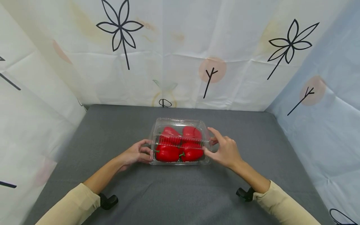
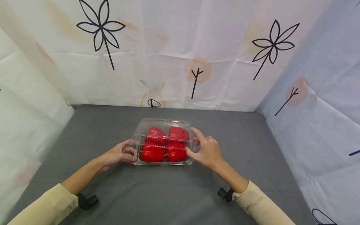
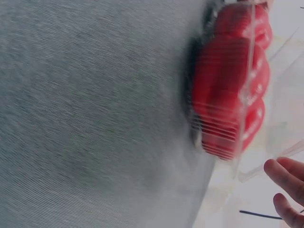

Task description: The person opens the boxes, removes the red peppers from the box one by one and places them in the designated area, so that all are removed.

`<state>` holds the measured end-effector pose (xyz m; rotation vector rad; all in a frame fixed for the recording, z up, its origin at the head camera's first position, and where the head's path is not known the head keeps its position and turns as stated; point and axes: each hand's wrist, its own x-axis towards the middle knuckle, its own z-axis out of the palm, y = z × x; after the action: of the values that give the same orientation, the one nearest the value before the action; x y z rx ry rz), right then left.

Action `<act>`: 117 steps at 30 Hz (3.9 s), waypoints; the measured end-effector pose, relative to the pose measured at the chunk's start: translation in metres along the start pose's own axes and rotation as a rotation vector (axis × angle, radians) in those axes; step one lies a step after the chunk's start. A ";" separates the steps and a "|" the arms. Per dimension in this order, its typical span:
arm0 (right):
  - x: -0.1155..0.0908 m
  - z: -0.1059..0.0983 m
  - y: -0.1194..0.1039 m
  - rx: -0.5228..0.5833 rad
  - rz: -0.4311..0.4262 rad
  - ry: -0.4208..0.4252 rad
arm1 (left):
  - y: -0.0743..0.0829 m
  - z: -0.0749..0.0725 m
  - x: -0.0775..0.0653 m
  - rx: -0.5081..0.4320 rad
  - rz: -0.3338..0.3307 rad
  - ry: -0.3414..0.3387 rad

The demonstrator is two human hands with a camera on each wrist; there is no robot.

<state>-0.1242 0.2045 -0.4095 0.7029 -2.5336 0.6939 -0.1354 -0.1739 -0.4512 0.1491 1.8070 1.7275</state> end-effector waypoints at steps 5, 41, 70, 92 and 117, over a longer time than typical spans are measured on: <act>0.008 -0.007 0.001 0.079 0.007 0.039 | 0.000 0.000 -0.001 0.003 -0.010 -0.017; 0.073 -0.021 0.015 0.476 0.305 0.124 | -0.001 0.017 -0.014 0.030 -0.056 -0.072; 0.070 0.012 0.043 0.506 0.454 -0.104 | -0.004 0.027 -0.020 0.011 -0.031 -0.115; 0.050 0.030 0.051 0.414 0.500 -0.289 | -0.011 0.023 -0.018 0.031 0.019 -0.147; 0.045 -0.013 0.035 0.439 0.185 -0.428 | -0.010 0.022 -0.015 -0.004 0.000 -0.138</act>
<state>-0.1759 0.2217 -0.3890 0.8390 -2.8882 1.3141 -0.1087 -0.1640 -0.4543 0.2601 1.7035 1.6781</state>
